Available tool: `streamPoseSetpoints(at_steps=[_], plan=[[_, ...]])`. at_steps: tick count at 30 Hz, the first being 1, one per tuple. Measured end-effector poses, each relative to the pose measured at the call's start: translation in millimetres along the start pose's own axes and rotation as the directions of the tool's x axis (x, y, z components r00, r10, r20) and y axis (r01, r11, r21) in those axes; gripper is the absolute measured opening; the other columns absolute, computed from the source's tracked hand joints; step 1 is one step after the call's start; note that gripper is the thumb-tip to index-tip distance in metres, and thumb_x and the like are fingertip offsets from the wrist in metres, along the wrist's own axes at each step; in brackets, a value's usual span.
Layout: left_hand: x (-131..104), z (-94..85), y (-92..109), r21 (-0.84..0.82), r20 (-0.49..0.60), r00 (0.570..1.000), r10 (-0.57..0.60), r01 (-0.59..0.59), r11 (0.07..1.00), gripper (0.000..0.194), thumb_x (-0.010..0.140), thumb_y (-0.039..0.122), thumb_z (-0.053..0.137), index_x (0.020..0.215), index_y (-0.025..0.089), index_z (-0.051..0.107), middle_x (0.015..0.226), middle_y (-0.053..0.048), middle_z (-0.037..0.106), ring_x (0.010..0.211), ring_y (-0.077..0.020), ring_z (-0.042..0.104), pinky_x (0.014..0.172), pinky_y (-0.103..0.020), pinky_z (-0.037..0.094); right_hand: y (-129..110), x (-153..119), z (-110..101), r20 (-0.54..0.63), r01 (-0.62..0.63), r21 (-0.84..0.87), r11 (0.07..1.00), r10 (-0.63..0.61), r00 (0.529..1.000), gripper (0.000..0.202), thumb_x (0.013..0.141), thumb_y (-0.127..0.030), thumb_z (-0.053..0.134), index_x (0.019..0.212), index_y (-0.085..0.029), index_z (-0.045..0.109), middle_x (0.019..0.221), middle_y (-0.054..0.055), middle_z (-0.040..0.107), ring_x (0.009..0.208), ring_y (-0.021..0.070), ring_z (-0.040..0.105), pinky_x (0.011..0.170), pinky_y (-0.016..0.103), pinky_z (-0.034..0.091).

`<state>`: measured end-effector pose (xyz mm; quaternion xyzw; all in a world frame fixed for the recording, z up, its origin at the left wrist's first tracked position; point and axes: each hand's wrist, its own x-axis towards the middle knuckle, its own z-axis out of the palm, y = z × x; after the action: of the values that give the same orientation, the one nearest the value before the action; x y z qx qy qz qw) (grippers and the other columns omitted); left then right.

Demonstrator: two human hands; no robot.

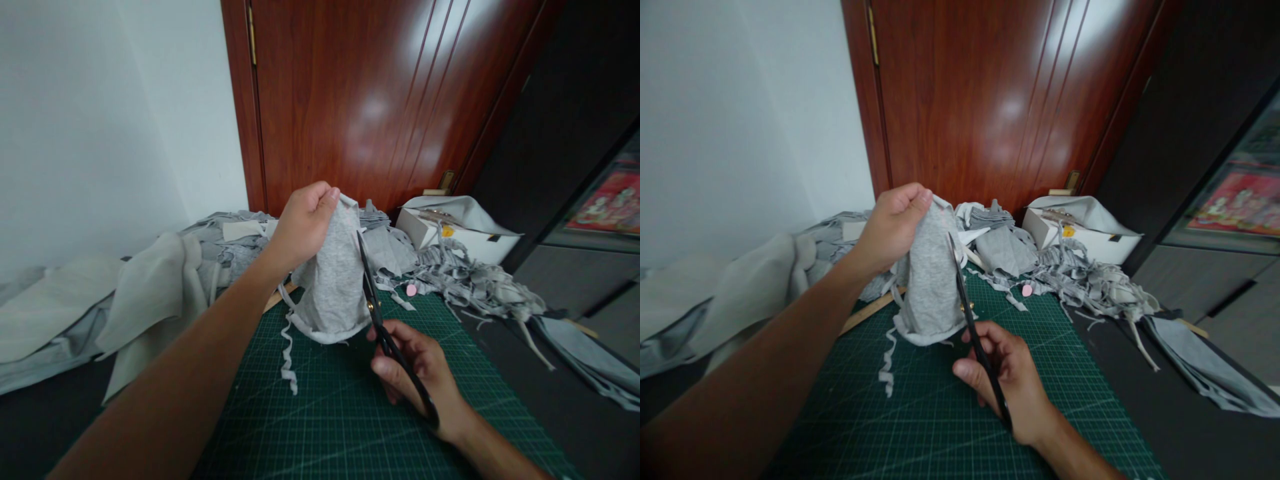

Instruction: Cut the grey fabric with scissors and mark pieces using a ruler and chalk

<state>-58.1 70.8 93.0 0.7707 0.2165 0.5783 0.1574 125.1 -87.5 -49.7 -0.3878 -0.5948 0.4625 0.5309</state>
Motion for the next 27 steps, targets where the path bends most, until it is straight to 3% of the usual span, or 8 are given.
streamPoseSetpoints(at_steps=[19, 27], plan=[[1.0, -1.4, -6.9, -0.033, -0.009, 1.000, 0.004, -0.005, 0.999, 0.042, 0.102, 0.050, 0.052, 0.070, 0.024, 0.044, 0.068, 0.000, 0.052, 0.062, -0.0156, 0.046, 0.054, -0.029, 0.036, -2.6, 1.3, 1.0, -0.022, -0.033, -0.040, 0.999, 0.032, 0.999, 0.048, 0.074, -0.049, 0.093, 0.098, -0.020, 0.064, 0.060, -0.009, 0.050, 0.040, 0.0067, 0.041, 0.036, 0.017, 0.038], [-0.9, 0.9, -4.0, -0.050, 0.012, 1.000, 0.003, -0.002, 0.999, 0.041, 0.103, 0.048, 0.051, 0.071, 0.023, 0.045, 0.068, 0.000, 0.053, 0.063, -0.0153, 0.047, 0.054, -0.028, 0.037, -0.4, 0.5, -1.2, 0.007, 0.033, 0.003, 0.999, -0.033, 0.999, 0.048, 0.073, -0.044, 0.094, 0.100, -0.020, 0.063, 0.061, -0.008, 0.055, 0.040, 0.0064, 0.045, 0.036, 0.016, 0.039]])
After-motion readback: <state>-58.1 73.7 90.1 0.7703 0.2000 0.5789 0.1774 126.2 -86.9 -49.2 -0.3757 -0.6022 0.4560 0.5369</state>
